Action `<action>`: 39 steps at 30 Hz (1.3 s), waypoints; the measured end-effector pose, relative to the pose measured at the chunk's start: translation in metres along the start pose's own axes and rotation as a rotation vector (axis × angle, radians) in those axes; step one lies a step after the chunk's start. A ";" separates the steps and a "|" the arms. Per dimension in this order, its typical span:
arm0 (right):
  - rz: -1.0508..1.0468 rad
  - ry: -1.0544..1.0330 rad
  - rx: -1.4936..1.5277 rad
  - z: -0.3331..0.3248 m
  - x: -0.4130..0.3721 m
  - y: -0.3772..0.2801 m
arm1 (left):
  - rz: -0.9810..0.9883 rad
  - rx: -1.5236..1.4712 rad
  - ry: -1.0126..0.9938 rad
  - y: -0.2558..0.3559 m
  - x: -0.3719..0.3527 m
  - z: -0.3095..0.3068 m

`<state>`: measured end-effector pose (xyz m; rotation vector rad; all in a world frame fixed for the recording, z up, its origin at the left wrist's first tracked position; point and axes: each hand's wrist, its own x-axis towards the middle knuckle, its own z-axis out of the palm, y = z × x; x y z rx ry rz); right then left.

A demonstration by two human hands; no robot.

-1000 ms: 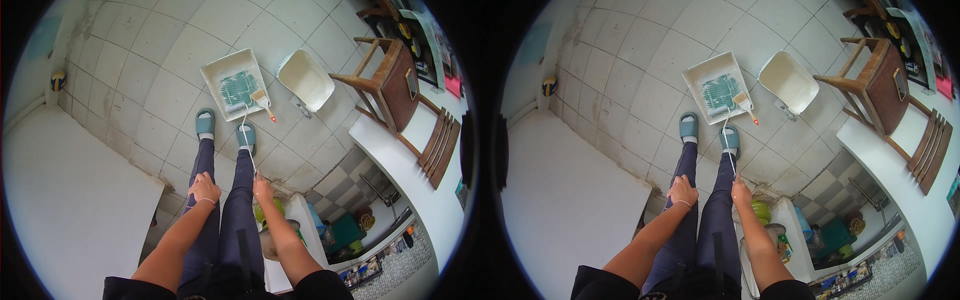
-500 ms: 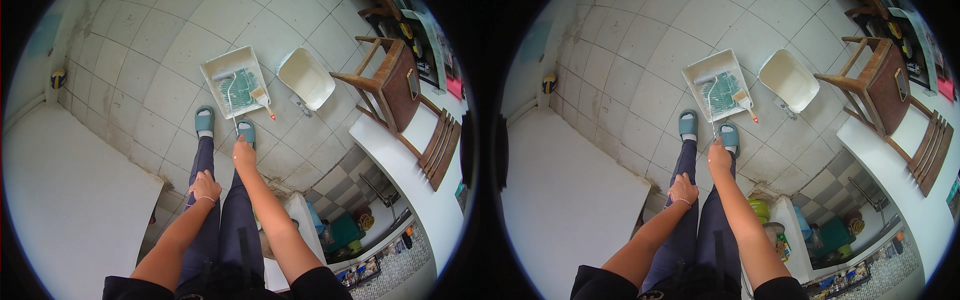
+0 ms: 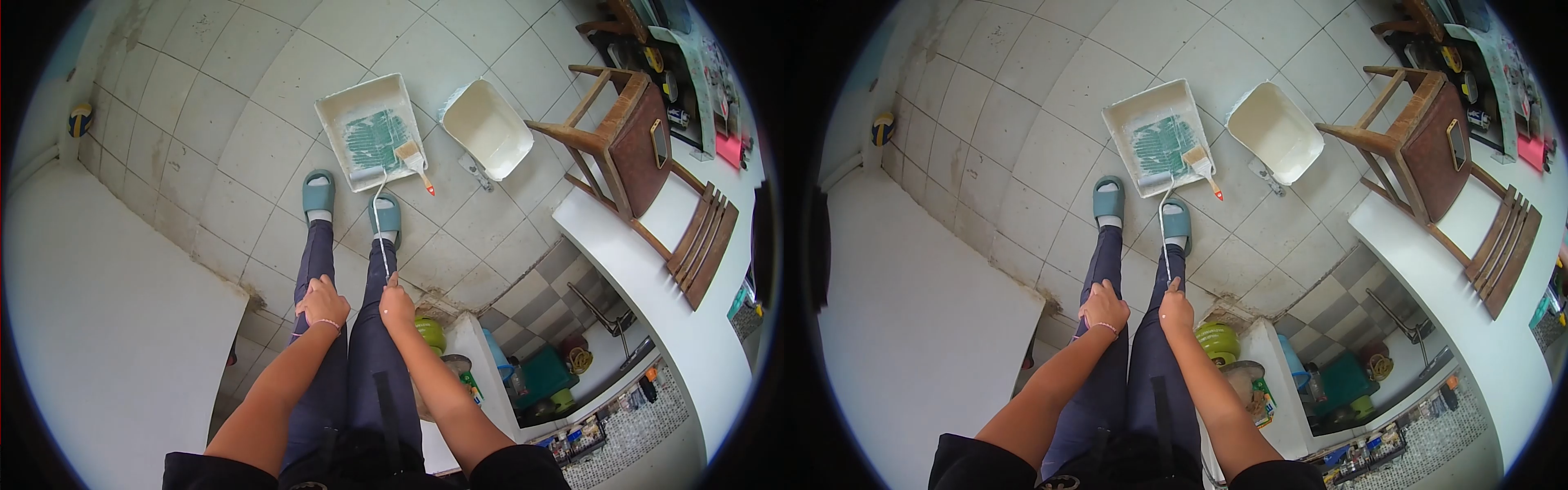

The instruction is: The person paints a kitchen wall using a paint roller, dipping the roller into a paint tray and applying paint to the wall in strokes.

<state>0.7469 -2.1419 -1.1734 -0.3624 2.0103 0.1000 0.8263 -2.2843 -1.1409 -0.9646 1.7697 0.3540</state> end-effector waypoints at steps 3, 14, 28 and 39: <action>-0.008 0.008 0.024 -0.021 -0.001 -0.008 | -0.013 0.018 0.020 -0.002 0.002 0.005; 0.028 0.009 -0.030 -0.028 0.009 0.023 | -0.002 -0.007 0.026 -0.006 0.002 0.004; 0.036 0.062 0.086 -0.080 0.035 -0.034 | -0.022 0.006 0.009 -0.005 0.004 0.002; -0.016 0.123 0.071 -0.126 0.051 -0.039 | -0.033 0.025 0.008 -0.006 0.005 0.008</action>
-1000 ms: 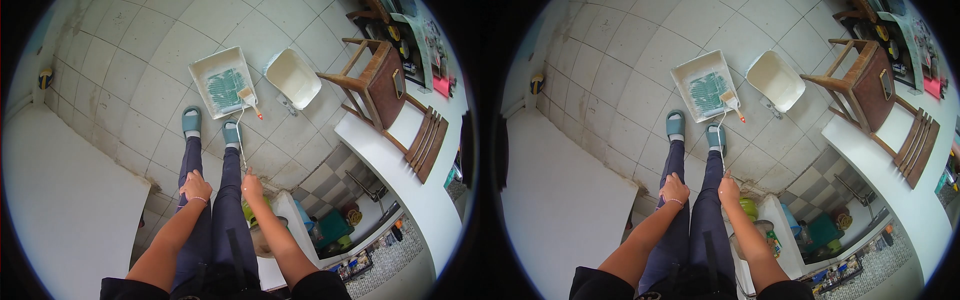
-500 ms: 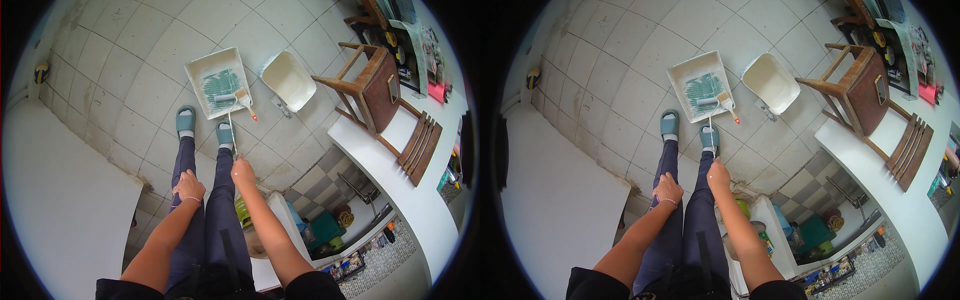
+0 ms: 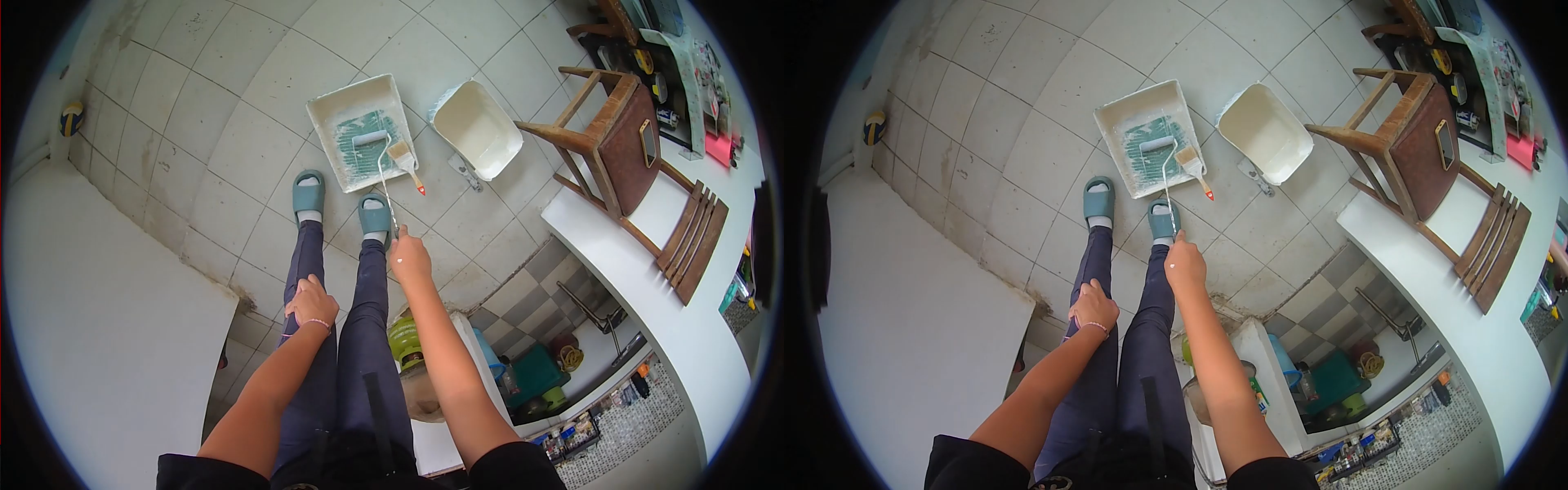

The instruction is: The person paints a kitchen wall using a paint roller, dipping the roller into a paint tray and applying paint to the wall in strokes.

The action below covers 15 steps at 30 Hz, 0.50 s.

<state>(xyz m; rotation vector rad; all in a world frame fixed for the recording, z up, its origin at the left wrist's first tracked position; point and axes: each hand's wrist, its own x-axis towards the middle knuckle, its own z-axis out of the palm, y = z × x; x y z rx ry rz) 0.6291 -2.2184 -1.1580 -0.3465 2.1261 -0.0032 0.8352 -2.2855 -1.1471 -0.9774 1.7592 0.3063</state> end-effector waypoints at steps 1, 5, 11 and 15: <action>0.005 -0.003 -0.008 -0.005 -0.003 0.003 | 0.001 -0.018 0.000 -0.001 -0.001 -0.002; 0.056 -0.026 -0.028 -0.010 -0.013 0.024 | -0.007 -0.028 -0.017 0.000 0.000 -0.006; 0.034 0.006 0.006 -0.007 0.003 0.029 | 0.005 -0.066 -0.009 0.000 0.002 -0.009; 0.045 -0.036 0.025 -0.029 0.029 0.003 | 0.004 -0.031 -0.012 0.000 0.002 -0.009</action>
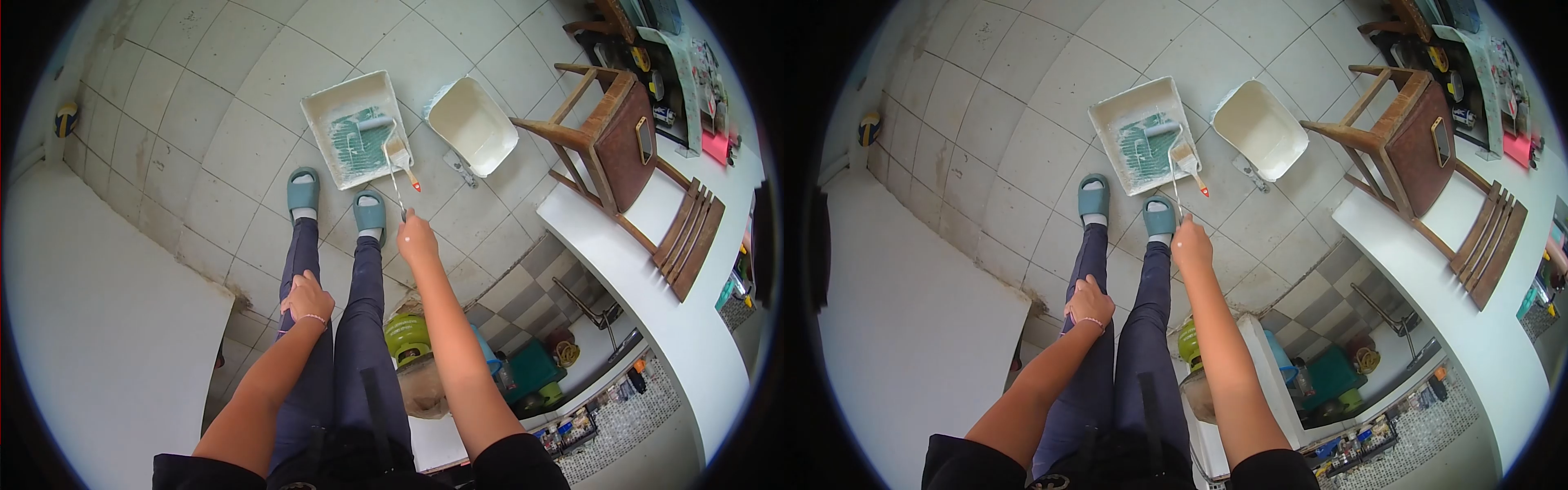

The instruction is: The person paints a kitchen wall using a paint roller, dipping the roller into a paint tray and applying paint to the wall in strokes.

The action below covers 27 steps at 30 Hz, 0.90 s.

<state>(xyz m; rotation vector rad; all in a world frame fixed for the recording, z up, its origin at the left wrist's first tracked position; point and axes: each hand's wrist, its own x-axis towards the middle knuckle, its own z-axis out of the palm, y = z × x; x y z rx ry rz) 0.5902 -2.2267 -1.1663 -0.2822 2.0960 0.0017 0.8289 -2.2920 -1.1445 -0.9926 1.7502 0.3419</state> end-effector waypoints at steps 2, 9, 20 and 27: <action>-0.005 0.027 -0.004 -0.010 0.013 -0.013 | -0.007 0.010 0.008 0.001 0.001 0.002; -0.042 0.074 -0.017 -0.016 0.011 -0.034 | -0.029 0.003 -0.007 0.000 0.003 -0.008; 0.094 -0.029 0.068 -0.003 -0.003 -0.005 | -0.017 -0.018 -0.010 -0.009 0.010 0.001; 0.190 -0.158 0.249 -0.029 0.008 -0.035 | -0.019 -0.047 -0.016 -0.010 0.012 -0.001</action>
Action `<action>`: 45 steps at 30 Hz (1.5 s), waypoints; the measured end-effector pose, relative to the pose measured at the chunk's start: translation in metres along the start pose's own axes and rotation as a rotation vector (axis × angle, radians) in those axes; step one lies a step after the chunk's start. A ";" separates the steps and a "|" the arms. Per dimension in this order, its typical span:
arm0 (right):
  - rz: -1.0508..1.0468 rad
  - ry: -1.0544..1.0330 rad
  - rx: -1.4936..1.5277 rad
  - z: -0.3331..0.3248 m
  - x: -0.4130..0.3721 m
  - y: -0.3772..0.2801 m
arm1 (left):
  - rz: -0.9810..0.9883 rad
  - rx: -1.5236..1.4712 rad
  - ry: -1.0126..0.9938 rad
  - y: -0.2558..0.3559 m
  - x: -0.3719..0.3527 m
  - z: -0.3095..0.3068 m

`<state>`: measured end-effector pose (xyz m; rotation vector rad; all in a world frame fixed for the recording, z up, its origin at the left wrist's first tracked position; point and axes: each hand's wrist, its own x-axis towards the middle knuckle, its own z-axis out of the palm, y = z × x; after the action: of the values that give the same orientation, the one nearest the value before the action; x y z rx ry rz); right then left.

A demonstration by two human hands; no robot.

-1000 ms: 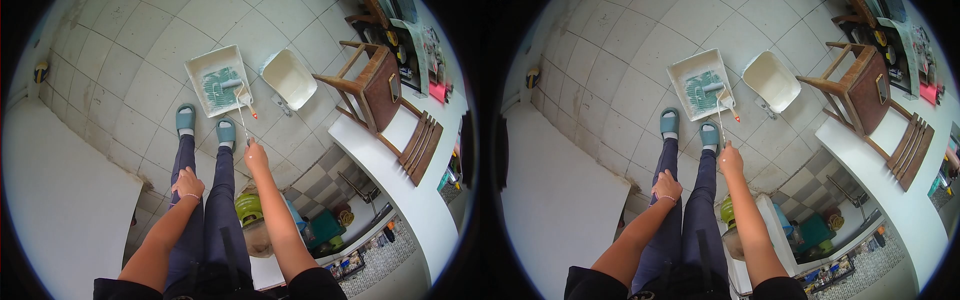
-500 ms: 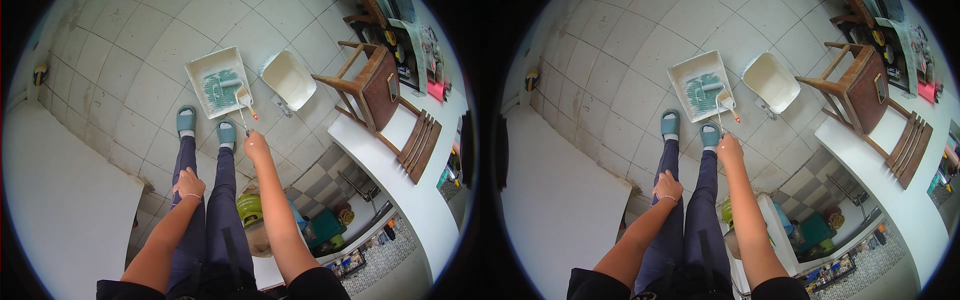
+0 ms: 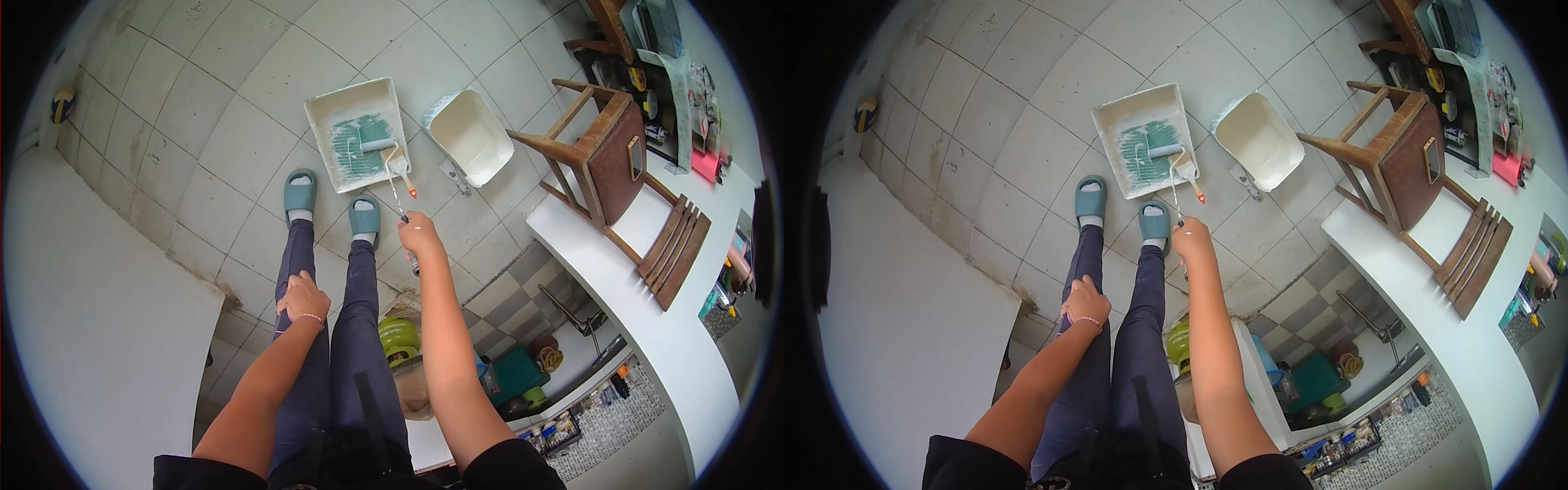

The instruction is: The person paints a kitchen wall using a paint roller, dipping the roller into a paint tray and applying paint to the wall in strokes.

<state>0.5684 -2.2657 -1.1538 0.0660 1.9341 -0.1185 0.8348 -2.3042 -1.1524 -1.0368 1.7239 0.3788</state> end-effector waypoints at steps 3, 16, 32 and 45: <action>0.007 0.029 0.030 0.003 0.001 0.000 | 0.009 -0.025 0.003 -0.002 0.002 0.003; -0.162 0.156 0.115 0.048 0.040 0.044 | -0.053 -0.025 -0.051 0.000 0.000 -0.009; 0.016 -0.040 0.336 0.132 -0.005 0.118 | -0.011 -0.081 -0.020 -0.007 0.018 0.018; -0.061 -0.157 0.398 0.067 -0.005 0.048 | 0.068 -0.267 0.092 -0.037 0.028 -0.025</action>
<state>0.6369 -2.2255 -1.1755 0.2550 1.7320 -0.5328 0.8458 -2.3553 -1.1591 -1.2038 1.8283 0.6266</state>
